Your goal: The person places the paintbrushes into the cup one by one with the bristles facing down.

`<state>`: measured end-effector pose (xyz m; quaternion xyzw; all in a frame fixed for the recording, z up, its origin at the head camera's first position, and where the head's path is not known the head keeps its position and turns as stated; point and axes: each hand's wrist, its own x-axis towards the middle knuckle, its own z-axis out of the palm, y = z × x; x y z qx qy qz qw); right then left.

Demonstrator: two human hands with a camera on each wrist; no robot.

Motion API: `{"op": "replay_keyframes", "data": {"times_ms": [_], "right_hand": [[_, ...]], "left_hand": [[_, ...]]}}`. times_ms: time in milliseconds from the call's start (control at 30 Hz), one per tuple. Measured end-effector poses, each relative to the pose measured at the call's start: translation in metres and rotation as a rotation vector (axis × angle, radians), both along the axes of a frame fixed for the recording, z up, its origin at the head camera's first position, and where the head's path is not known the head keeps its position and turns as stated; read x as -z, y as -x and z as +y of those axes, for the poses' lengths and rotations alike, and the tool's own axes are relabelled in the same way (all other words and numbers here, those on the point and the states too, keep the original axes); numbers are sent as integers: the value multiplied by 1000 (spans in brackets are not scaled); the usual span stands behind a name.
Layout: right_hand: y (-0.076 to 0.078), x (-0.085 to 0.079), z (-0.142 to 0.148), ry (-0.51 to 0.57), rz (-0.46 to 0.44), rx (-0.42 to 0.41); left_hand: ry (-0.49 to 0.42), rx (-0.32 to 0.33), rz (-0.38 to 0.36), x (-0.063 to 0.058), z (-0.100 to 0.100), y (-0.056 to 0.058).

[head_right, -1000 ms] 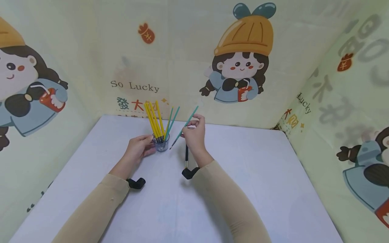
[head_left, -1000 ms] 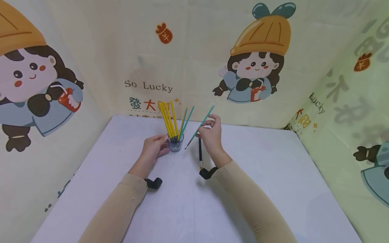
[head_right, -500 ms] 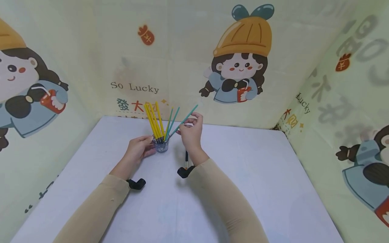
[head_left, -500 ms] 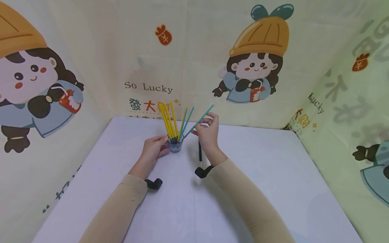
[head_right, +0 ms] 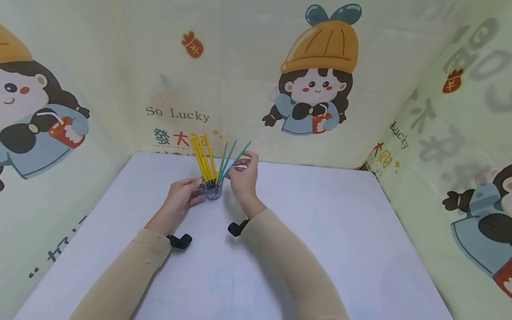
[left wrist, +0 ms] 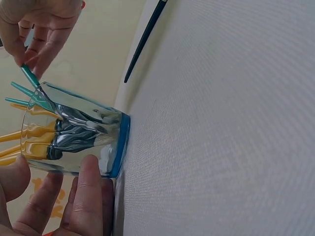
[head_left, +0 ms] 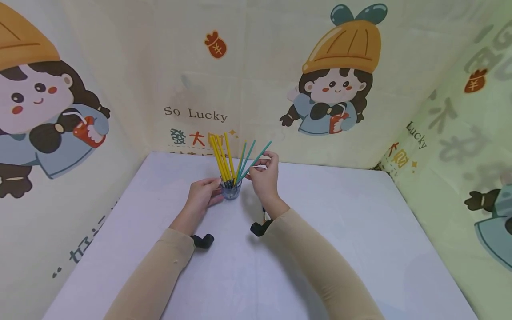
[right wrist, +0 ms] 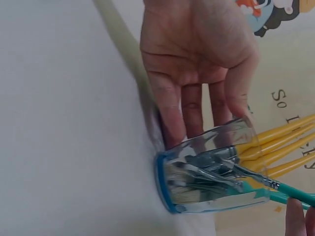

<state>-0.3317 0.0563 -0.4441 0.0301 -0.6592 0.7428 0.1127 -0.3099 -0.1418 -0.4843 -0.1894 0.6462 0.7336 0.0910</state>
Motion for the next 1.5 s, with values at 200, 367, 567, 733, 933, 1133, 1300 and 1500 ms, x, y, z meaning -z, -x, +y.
{"op": "replay_keyframes", "data": {"times_ms": [200,367,567,733,933,1133,1300,1500], "right_hand": [[-2,6,-5,-18,-10,-5],[-3,8,-6,-70,-27,-14],[-3,14,2,-251,-65,-15],[-3,18,11,-306,-73,-17],[-3,18,16,-287,-113,-43],[-6,18,25,-270,-131,-76],[-7,17,30,-265,-163,-99],[-9,18,37,-270,-207,-113]], "left_hand": [[0,4,-1,-1,0,0],[6,8,7,-2,0,-2],[-12,20,3,-1,1,-1],[-3,20,2,-1,3,-2],[9,4,-5,-4,1,-4],[5,7,-5,-5,1,-4],[16,11,-5,-5,0,-4],[22,11,-3,-4,0,-5]]}}
